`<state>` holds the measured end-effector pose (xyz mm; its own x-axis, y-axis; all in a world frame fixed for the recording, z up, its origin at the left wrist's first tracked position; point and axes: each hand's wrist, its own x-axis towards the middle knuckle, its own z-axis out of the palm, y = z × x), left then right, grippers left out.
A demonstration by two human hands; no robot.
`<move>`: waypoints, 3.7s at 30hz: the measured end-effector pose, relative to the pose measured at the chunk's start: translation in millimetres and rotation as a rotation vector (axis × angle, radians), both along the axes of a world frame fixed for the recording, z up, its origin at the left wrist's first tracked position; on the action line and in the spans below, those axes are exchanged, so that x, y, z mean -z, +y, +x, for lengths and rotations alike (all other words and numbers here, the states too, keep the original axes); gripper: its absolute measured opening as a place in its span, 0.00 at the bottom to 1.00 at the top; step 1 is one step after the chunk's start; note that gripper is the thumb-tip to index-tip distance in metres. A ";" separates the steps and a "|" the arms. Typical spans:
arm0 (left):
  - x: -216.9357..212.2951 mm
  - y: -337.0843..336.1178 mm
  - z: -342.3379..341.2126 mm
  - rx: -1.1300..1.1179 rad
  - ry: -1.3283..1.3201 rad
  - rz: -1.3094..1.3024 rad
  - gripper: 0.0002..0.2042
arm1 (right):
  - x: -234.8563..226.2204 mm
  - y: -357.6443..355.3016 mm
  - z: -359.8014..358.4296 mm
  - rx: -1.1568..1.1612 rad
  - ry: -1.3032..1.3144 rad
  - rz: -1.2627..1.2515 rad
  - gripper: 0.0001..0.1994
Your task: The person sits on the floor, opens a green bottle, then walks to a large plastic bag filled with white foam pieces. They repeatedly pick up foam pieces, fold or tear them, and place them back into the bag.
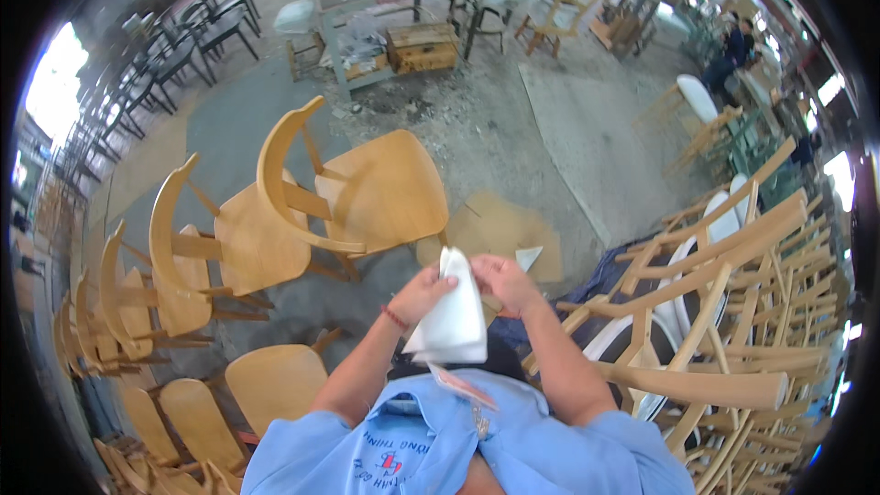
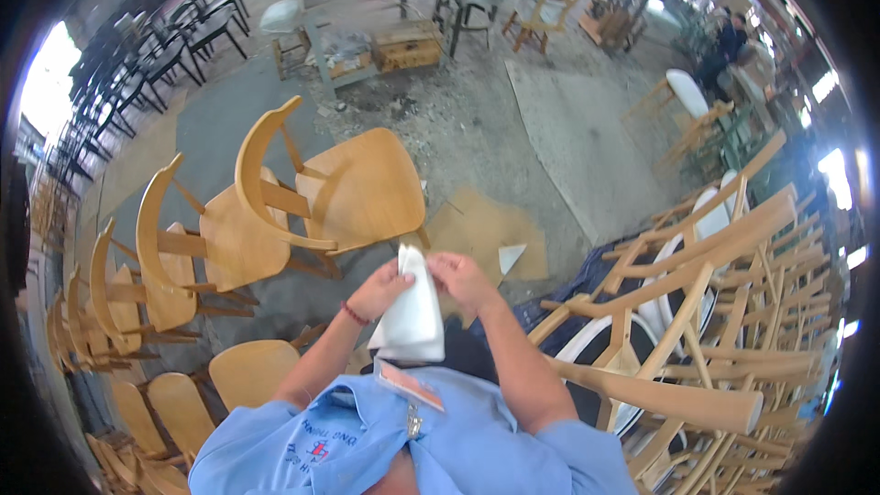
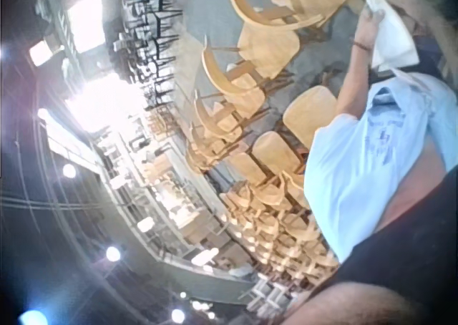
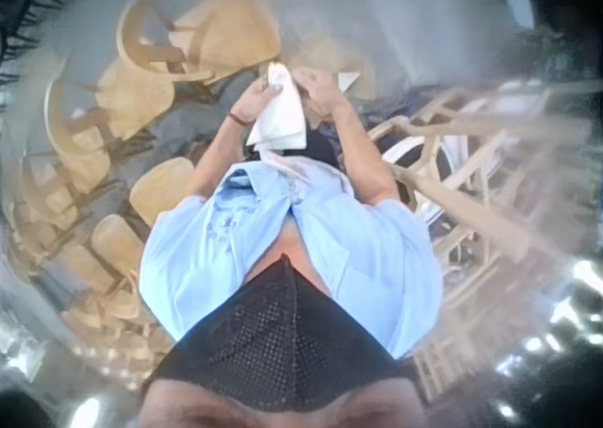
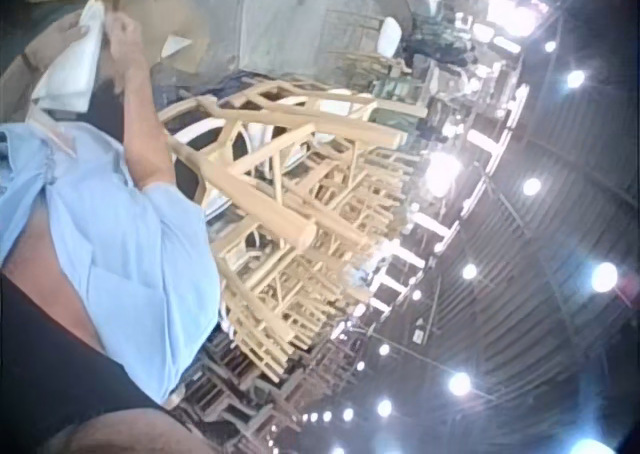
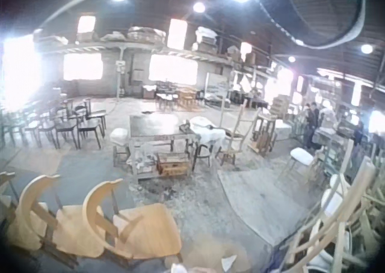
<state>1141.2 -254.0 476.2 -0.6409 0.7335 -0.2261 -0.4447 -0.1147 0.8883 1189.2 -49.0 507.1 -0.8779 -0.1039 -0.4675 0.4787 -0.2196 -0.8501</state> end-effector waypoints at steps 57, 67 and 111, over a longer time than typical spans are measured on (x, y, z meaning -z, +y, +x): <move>-50.5 1568.9 -941.8 1.166 1.271 -0.561 0.15 | -17.5 1484.8 -827.9 -0.242 0.242 1.044 0.12; 48.5 1744.2 -1235.6 0.620 1.141 -0.863 0.15 | 4.7 1725.3 -1071.8 -0.264 0.067 1.025 0.14; 243.8 1938.9 -2097.9 -0.622 -0.078 -0.842 0.14 | 383.6 2335.2 -1986.0 0.020 -0.776 1.190 0.25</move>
